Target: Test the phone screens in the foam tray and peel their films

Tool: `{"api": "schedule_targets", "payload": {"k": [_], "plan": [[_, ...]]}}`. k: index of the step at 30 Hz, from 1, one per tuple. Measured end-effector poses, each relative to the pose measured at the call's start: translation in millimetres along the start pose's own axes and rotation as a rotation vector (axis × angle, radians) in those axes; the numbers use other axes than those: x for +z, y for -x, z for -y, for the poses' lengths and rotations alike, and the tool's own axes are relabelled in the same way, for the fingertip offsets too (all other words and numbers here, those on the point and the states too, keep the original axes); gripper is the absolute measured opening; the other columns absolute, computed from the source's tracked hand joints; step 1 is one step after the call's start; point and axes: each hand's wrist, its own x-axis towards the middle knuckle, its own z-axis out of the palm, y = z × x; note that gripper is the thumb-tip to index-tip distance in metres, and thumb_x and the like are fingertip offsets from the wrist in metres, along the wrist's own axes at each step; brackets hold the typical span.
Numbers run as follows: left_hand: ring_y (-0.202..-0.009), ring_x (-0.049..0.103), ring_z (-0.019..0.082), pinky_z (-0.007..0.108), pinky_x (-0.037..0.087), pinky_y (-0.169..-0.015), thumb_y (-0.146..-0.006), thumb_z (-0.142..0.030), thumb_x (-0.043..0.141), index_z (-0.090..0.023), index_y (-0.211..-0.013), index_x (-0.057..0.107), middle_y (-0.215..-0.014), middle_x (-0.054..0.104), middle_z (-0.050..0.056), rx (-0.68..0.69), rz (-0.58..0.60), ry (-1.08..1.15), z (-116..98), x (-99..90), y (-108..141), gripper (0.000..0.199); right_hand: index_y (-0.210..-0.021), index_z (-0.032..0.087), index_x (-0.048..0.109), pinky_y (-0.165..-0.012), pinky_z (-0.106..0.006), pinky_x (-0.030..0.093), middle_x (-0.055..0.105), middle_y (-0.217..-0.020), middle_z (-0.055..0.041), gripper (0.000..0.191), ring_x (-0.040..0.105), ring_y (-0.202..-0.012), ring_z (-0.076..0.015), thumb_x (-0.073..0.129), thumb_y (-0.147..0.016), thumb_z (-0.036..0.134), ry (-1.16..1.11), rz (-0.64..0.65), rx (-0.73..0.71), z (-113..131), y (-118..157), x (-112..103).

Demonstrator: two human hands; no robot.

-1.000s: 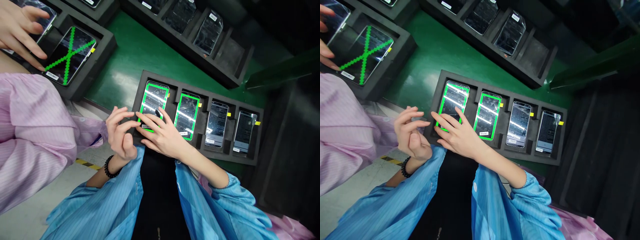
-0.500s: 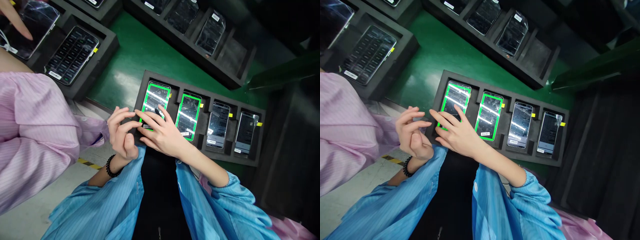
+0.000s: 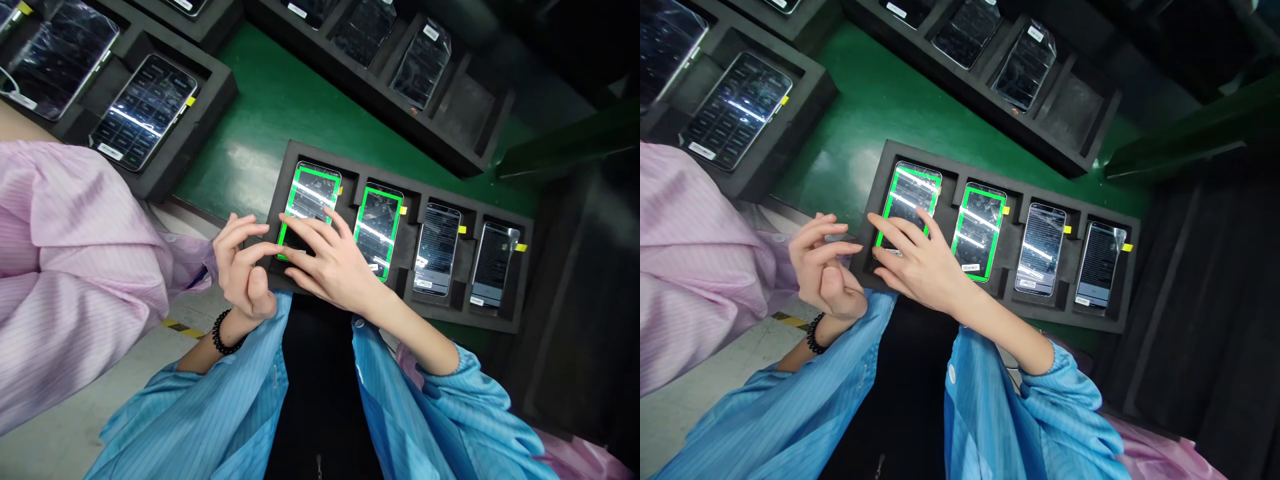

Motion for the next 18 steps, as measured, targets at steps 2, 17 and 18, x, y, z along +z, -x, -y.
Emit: {"api": "schedule_targets", "payload": {"k": [2,17,18], "plan": [[-0.114,0.062,0.026,0.057,0.046,-0.111,-0.090,-0.030,0.036,-0.030,-0.097,0.067,-0.106,0.064,0.006,-0.009,0.021,-0.011,-1.3,-0.8,-0.2,0.032,-0.129,0.018,0.062,-0.120,-0.059,0.029,0.045,-0.157,-0.0157,0.035,0.049,-0.135,-0.0285,0.057,-0.098,0.033,0.005,0.008,0.052,-0.8,-2.2,-1.5],[-0.114,0.061,0.025,0.055,0.046,-0.110,-0.090,-0.029,0.039,-0.031,-0.100,0.068,-0.107,0.064,0.006,0.011,0.002,-0.019,2.1,0.6,1.0,0.031,-0.114,0.022,0.067,-0.121,-0.060,0.028,0.047,-0.156,-0.0095,0.022,0.051,-0.133,-0.0242,0.051,-0.100,0.023,0.051,-0.029,0.002,4.0,4.3,9.7],[-0.114,0.061,0.025,0.055,0.046,-0.110,-0.090,-0.029,0.039,-0.031,-0.100,0.068,-0.107,0.064,0.006,0.013,0.003,-0.021,2.0,0.4,0.9,0.031,-0.112,0.022,0.068,-0.121,-0.060,0.029,0.047,-0.156,-0.0092,0.021,0.051,-0.133,-0.0242,0.051,-0.100,0.024,0.056,-0.026,-0.005,4.4,4.4,11.0]]}}
